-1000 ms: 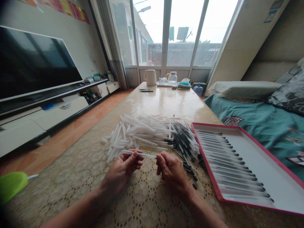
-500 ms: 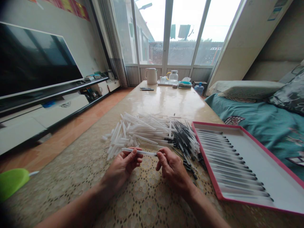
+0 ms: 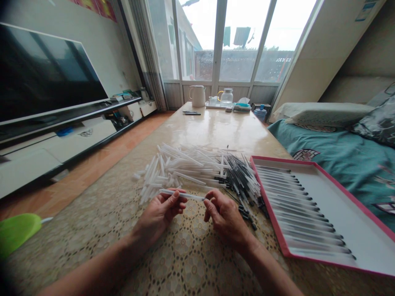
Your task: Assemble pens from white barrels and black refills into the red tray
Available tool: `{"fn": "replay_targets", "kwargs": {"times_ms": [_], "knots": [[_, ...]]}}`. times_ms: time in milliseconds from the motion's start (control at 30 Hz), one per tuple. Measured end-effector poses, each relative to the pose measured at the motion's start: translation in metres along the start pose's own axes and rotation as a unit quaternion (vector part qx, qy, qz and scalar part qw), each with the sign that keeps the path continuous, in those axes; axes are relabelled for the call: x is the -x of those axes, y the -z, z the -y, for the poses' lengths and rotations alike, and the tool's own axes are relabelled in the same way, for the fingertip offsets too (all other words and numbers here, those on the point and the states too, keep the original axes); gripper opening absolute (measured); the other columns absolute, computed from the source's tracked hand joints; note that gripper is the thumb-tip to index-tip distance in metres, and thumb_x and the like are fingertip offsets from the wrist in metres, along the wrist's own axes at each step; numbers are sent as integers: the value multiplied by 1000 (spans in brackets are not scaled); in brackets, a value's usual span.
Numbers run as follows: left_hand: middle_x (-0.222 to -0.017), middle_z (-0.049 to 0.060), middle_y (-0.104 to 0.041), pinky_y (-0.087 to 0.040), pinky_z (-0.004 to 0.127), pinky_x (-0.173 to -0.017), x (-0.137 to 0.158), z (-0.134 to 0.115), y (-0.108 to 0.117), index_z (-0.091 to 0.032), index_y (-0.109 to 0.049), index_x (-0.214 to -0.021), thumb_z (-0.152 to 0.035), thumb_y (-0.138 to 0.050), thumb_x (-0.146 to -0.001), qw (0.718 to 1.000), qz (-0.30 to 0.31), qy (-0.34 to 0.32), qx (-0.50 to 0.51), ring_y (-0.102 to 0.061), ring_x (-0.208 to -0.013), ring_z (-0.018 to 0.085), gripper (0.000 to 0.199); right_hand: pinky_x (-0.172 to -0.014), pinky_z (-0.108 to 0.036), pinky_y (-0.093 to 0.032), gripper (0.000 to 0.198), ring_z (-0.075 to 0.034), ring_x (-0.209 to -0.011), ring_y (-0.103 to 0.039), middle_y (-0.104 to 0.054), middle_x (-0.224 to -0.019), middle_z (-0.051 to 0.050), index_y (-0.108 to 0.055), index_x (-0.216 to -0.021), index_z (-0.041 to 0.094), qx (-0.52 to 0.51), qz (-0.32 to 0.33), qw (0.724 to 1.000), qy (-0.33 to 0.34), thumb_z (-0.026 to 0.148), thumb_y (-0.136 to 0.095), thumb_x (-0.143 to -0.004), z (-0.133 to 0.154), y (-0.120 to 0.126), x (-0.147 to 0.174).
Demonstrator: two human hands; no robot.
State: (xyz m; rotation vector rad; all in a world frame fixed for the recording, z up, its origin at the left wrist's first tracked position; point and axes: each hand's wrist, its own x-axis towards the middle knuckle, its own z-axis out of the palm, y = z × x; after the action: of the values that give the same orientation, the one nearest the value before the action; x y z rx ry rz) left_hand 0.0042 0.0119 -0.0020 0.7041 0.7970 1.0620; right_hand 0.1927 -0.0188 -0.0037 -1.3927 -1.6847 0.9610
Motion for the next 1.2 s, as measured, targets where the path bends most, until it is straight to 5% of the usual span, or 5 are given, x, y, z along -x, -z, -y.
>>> {"fn": "replay_targets", "kwargs": {"times_ms": [133, 300, 500, 667, 1200], "knots": [[-67, 4, -69, -50, 20, -56, -1, 1, 2, -10, -67, -84, -29, -75, -69, 1000, 8, 2, -1, -62, -57, 10, 26, -41, -19, -32, 39, -7, -41, -43, -60, -57, 0, -49, -72, 19, -18, 12, 1000, -14, 47, -31, -94, -3, -1, 0], [-68, 4, -69, -50, 19, -56, -2, 1, 2, -10, -67, -84, -29, -75, -68, 1000, 3, -1, 8, -63, -58, 10, 26, -42, -18, -33, 25, -8, -43, -45, -62, -59, 2, -48, -90, 20, -26, 19, 999, -16, 44, -40, -92, 1, 0, 1], [-68, 4, -69, -50, 19, -55, -2, 1, 1, -10, -67, -83, -29, -75, -68, 1000, 5, 2, 3, -63, -57, 10, 26, -40, -18, -32, 36, -7, -38, -43, -60, -57, 1, -48, -77, 19, -40, 22, 999, -25, 46, -31, -94, -1, -2, 1], [-69, 4, -70, -50, 19, -56, -2, 2, 2, -10, -67, -84, -29, -75, -68, 1000, 1, 4, 5, -63, -58, 10, 26, -39, -18, -32, 28, -8, -39, -45, -62, -57, 2, -47, -89, 20, -55, 30, 998, -32, 46, -37, -92, 0, -1, 1], [-68, 4, -69, -50, 20, -55, -2, 1, 1, -11, -67, -84, -29, -75, -69, 1000, 8, -1, 0, -63, -57, 10, 25, -39, -17, -32, 30, -7, -37, -42, -61, -56, 2, -45, -80, 20, -53, 28, 998, -31, 45, -34, -93, 0, -3, 1]]}}
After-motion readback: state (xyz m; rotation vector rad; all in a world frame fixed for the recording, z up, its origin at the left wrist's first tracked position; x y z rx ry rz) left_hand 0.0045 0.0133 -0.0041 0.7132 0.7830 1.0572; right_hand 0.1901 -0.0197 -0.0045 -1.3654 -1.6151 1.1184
